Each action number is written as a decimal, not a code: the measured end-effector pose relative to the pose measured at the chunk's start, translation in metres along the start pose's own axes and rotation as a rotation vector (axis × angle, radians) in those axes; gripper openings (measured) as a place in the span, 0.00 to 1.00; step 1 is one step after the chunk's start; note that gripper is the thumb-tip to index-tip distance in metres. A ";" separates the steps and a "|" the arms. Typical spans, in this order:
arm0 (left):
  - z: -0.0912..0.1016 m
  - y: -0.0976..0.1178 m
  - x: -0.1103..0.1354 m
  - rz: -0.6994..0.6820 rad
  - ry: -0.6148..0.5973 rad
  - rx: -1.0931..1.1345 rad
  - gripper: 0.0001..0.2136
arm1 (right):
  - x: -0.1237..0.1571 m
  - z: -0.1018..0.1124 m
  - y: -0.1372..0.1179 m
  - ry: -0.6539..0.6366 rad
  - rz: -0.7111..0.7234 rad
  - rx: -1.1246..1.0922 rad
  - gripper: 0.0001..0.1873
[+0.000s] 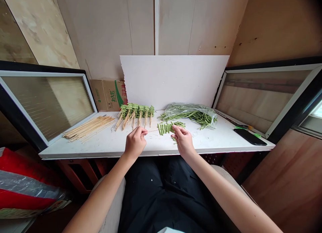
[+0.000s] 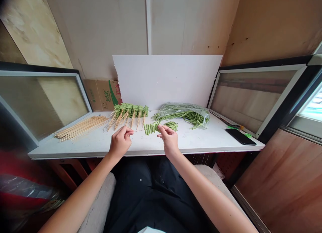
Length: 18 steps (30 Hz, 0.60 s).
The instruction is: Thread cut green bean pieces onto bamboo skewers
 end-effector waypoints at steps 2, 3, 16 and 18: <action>0.000 0.000 0.000 -0.006 0.005 -0.004 0.11 | 0.001 -0.001 0.001 -0.006 -0.013 -0.005 0.19; 0.000 0.001 0.000 -0.012 0.006 -0.007 0.11 | 0.002 -0.002 0.000 -0.011 -0.014 -0.003 0.19; 0.005 0.000 -0.002 -0.066 0.048 -0.037 0.10 | 0.000 -0.001 -0.015 -0.097 0.035 -0.037 0.16; 0.005 0.001 -0.002 -0.087 0.051 -0.049 0.11 | -0.001 0.000 -0.013 -0.096 0.039 0.022 0.17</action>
Point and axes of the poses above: each hand's wrist, its own x-axis away from the middle knuckle, its own z-axis out of the back of the hand, y = z × x, the point moved 6 cm from there along -x, towards the middle knuckle, and after that the axes turned 14 degrees about x, right-handed, at the moved point
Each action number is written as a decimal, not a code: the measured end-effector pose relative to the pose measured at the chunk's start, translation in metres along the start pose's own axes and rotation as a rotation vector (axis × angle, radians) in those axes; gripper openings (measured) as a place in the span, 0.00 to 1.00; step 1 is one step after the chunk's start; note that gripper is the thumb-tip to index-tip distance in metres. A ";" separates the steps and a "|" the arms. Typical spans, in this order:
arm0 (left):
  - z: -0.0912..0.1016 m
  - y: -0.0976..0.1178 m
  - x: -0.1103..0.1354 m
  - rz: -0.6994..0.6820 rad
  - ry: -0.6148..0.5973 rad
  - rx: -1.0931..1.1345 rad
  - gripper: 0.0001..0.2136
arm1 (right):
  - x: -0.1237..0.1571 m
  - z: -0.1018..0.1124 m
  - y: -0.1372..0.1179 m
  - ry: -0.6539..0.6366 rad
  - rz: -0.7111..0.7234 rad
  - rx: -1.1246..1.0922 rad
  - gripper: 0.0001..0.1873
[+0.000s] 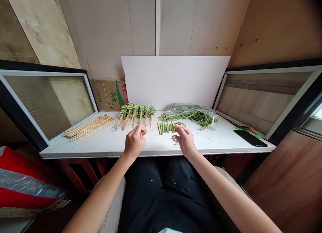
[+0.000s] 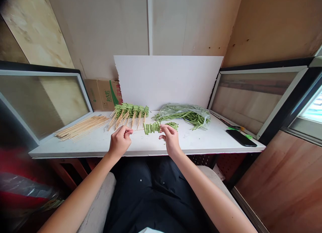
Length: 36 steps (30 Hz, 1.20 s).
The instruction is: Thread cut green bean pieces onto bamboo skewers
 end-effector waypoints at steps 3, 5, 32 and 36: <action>-0.001 0.000 0.000 -0.024 0.001 -0.017 0.11 | 0.000 0.001 0.000 0.006 0.027 0.109 0.18; 0.000 -0.001 0.000 -0.038 -0.003 -0.035 0.11 | 0.000 0.002 -0.003 0.012 0.048 0.163 0.19; 0.009 -0.021 -0.006 0.051 0.001 -0.054 0.08 | -0.039 0.043 -0.003 -0.135 0.188 0.436 0.25; 0.007 -0.027 -0.005 0.093 -0.028 -0.051 0.07 | -0.049 0.055 0.018 -0.477 0.267 1.034 0.21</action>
Point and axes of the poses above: each hand's wrist, its own x-axis away from the middle knuckle, its own z-axis out of the back of the hand, y = z × x, the point moved 6 cm from there along -x, towards the middle knuckle, and after that the axes turned 14 degrees about x, right-handed, at the moved point
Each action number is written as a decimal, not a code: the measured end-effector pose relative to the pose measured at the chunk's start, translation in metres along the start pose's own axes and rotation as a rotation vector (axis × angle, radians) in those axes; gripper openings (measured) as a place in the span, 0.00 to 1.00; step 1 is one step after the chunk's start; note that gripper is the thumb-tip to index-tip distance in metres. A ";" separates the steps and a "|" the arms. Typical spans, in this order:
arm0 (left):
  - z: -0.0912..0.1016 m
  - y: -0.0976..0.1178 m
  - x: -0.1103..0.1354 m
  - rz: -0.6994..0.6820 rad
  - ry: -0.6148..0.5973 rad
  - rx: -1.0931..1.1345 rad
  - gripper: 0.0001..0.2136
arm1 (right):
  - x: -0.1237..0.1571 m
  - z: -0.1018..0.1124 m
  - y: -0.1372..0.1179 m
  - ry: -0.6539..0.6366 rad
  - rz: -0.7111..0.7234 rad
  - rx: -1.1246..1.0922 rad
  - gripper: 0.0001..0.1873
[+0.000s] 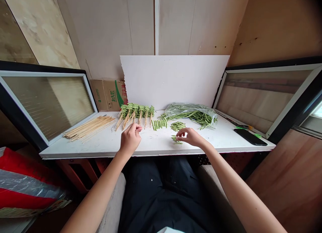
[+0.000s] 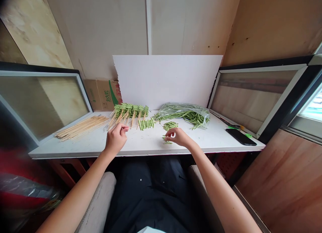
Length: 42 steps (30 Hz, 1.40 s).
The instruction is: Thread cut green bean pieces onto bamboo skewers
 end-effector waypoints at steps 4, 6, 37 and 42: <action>-0.003 -0.001 0.002 0.017 -0.027 0.016 0.08 | 0.004 -0.010 0.022 -0.173 -0.074 0.293 0.11; -0.005 -0.001 0.003 0.025 -0.038 0.016 0.08 | 0.006 -0.016 0.026 -0.214 -0.119 0.357 0.10; -0.008 0.011 0.006 0.000 -0.022 0.032 0.07 | 0.007 0.013 -0.049 0.240 -0.158 -1.002 0.21; -0.009 0.010 0.006 0.015 -0.024 0.026 0.07 | 0.006 0.008 -0.050 0.198 -0.151 -1.041 0.21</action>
Point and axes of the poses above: each hand's wrist, its own x-axis away from the middle knuckle, its own z-axis out of the back of the hand, y = z × x, the point moved 6 cm from there along -x, towards the middle knuckle, and after that the axes turned 14 degrees about x, right-handed, at the moved point
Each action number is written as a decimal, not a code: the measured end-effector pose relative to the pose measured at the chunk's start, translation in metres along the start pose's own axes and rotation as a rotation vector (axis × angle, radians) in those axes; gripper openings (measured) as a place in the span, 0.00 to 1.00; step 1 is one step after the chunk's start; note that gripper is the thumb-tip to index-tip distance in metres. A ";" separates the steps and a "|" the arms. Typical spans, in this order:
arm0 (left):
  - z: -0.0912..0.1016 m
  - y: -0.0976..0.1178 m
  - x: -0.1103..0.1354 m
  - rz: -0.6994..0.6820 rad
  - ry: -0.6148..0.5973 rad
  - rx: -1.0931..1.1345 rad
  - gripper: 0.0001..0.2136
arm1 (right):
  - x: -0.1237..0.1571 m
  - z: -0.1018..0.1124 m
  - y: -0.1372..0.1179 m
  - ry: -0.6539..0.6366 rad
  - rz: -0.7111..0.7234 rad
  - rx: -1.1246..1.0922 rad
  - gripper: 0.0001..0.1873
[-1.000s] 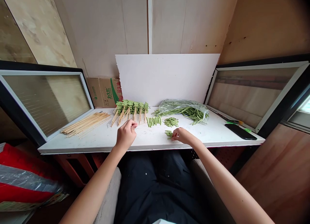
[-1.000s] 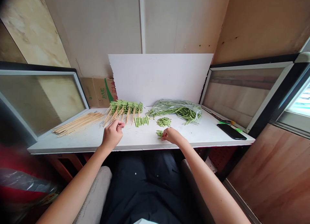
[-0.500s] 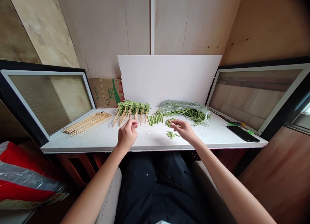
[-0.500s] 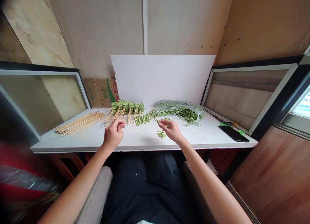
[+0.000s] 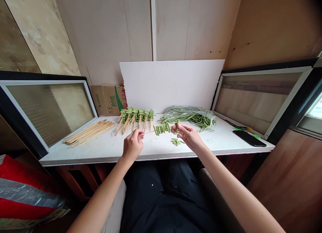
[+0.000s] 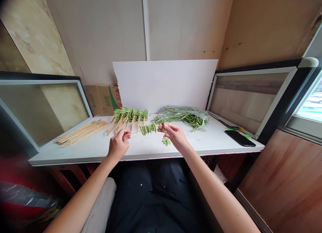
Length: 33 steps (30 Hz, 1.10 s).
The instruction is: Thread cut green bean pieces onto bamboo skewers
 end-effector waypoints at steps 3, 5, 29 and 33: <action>-0.001 -0.001 0.000 0.007 0.002 0.006 0.07 | 0.001 -0.002 0.002 -0.016 0.001 -0.002 0.21; -0.002 -0.001 0.001 0.012 -0.006 0.009 0.07 | 0.001 -0.004 0.003 -0.021 0.001 -0.006 0.21; -0.005 -0.003 0.003 0.018 -0.020 0.009 0.07 | 0.001 -0.007 0.006 -0.031 -0.013 -0.054 0.20; -0.005 -0.003 0.002 0.022 -0.024 0.006 0.07 | 0.001 -0.008 0.005 -0.026 -0.015 -0.050 0.20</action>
Point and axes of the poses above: each hand's wrist, its own x-axis away from the middle knuckle, its own z-axis out of the back of the hand, y = z × x, the point moved 6 cm from there along -x, towards the middle knuckle, and after that the axes turned 14 degrees about x, right-handed, at the moved point
